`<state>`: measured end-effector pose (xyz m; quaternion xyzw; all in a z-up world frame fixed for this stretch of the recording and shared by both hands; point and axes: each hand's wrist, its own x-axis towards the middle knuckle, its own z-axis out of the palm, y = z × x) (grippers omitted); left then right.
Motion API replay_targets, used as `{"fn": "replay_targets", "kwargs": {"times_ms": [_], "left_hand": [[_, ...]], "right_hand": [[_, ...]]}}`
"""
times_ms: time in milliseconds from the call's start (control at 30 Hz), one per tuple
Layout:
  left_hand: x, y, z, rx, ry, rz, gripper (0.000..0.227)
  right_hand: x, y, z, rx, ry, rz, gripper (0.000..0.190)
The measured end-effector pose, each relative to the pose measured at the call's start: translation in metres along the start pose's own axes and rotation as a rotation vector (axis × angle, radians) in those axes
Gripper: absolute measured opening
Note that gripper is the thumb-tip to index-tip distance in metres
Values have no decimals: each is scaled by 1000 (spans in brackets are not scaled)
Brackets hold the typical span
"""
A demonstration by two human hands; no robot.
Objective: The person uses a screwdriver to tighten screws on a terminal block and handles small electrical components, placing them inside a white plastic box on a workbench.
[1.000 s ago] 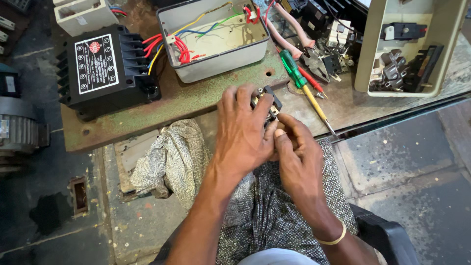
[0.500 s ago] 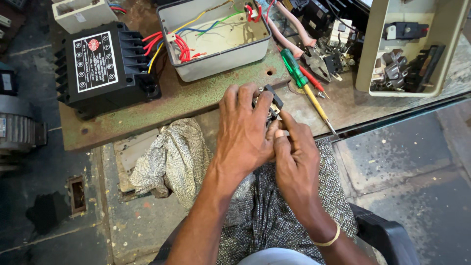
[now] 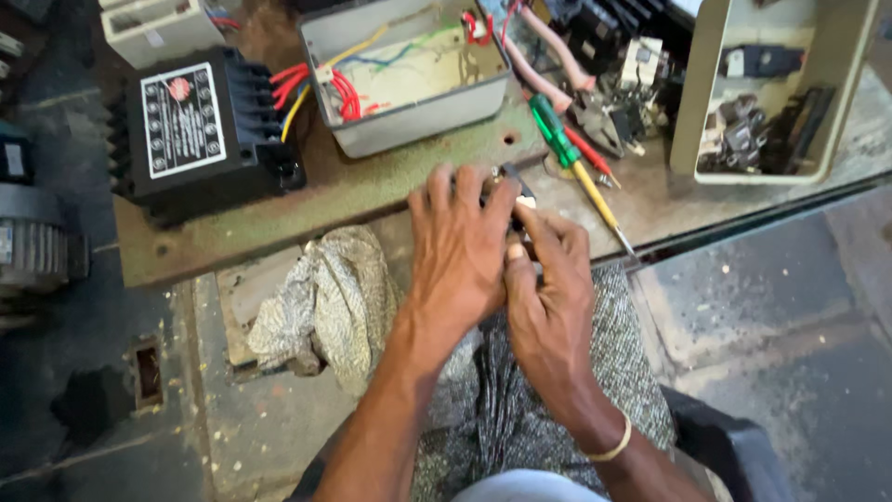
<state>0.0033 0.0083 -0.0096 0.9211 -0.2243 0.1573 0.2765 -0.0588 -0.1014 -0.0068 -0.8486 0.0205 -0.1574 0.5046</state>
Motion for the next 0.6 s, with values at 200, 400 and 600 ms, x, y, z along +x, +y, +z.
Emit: {"fn": "replay_targets", "kwargs": {"times_ms": [200, 400, 600], "left_hand": [[-2, 3, -1, -58, 44, -26, 52], [-4, 3, -1, -10, 43, -20, 48], [-5, 2, 0, -34, 84, -12, 47]], "right_hand": [[13, 15, 1, 235, 62, 124, 25], [29, 33, 6, 511, 60, 326, 21], [28, 43, 1, 552, 75, 312, 14]]}}
